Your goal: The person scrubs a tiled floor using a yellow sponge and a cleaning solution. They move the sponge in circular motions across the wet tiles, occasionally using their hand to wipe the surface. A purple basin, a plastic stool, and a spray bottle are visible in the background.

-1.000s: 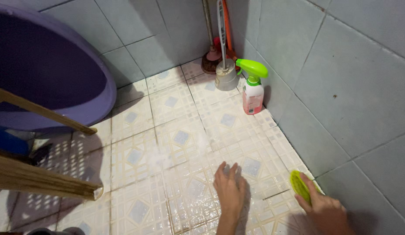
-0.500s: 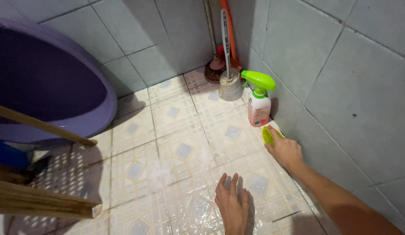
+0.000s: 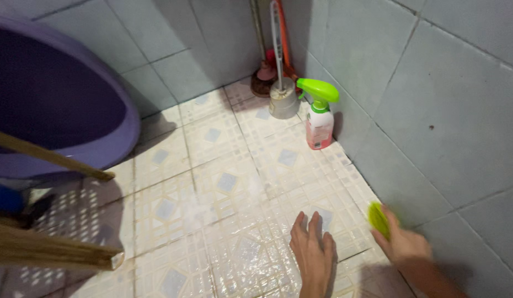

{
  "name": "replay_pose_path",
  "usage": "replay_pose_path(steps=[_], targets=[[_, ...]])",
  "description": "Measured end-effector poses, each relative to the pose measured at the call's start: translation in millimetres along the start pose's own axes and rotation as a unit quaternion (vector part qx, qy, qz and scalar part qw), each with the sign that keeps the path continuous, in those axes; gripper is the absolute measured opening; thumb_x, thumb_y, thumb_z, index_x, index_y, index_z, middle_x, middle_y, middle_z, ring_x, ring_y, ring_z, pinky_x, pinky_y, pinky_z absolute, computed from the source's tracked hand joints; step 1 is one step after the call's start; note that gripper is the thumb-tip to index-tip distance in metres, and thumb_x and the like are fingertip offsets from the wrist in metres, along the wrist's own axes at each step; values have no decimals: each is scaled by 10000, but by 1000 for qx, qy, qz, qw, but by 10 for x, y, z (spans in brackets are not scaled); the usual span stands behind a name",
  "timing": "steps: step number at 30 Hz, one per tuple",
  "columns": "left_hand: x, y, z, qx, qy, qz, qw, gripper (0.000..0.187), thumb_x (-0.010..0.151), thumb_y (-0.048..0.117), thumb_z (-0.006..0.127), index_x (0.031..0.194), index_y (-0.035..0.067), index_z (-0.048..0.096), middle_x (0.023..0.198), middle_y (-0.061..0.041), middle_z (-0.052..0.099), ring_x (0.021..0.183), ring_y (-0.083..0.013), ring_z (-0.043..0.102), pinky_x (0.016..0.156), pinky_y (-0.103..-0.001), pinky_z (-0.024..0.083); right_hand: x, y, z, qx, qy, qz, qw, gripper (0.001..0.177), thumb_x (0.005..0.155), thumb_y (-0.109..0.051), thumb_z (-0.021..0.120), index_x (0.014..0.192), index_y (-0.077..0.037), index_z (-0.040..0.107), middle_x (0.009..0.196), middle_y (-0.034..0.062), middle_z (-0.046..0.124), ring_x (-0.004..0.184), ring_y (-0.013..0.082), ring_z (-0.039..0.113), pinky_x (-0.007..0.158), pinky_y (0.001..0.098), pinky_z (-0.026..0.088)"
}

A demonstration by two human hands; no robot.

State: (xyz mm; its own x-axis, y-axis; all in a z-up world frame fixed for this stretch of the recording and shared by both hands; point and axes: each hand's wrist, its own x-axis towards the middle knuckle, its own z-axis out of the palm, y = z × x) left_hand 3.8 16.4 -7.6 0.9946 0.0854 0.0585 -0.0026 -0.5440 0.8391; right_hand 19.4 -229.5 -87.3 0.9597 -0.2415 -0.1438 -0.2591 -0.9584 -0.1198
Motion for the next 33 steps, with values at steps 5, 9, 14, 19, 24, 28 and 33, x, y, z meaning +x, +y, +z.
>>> replay_pose_path(steps=[5,9,14,19,24,28,33], targets=[[186,-225,84,2,32,8,999,539,877,127,677,1401,63,570,1511,-217,395,1403,-381,382,1136,-522,272,708,-701,-303,10,79,-55,995,741,921,-506,597,1554,-200,362,731,163,739,666,383,731,624,529,588],[261,-483,33,36,67,34,997,607,833,121,705,1425,79,576,1526,-247,379,1392,-417,361,1118,-541,274,1301,-1157,-408,40,139,-101,984,707,933,-448,606,1524,-136,376,807,178,737,707,403,730,619,547,581],[219,-542,-133,68,46,-14,997,653,822,123,708,1460,132,569,1569,-216,365,1405,-397,352,1091,-549,278,1172,-1013,-433,68,75,-48,994,726,923,-481,603,1534,-189,340,801,199,736,731,424,726,659,564,573],[111,-121,-26,-3,13,-34,999,567,876,75,638,1436,103,554,1579,-205,324,1437,-387,324,1172,-524,259,218,-283,-144,76,41,-30,996,796,923,-526,560,1577,-179,268,636,162,719,607,370,741,626,502,605],[175,49,53,1,-21,23,999,533,912,102,656,1429,60,533,1548,-227,327,1443,-392,312,1163,-546,245,-497,50,100,-109,182,3,977,744,972,-609,513,1587,-265,276,595,129,675,511,302,700,588,487,587],[155,-196,105,-7,13,45,999,566,865,107,667,1420,64,562,1534,-239,361,1402,-398,380,1147,-539,280,171,-286,-215,43,3,-15,999,769,936,-541,563,1571,-205,288,720,154,747,666,364,755,626,494,613],[281,-689,155,45,29,16,998,631,822,116,708,1438,95,574,1547,-276,351,1374,-440,386,1112,-554,301,1138,-1004,-441,61,63,-47,995,697,934,-500,585,1520,-194,364,817,195,748,770,422,747,710,555,602]])
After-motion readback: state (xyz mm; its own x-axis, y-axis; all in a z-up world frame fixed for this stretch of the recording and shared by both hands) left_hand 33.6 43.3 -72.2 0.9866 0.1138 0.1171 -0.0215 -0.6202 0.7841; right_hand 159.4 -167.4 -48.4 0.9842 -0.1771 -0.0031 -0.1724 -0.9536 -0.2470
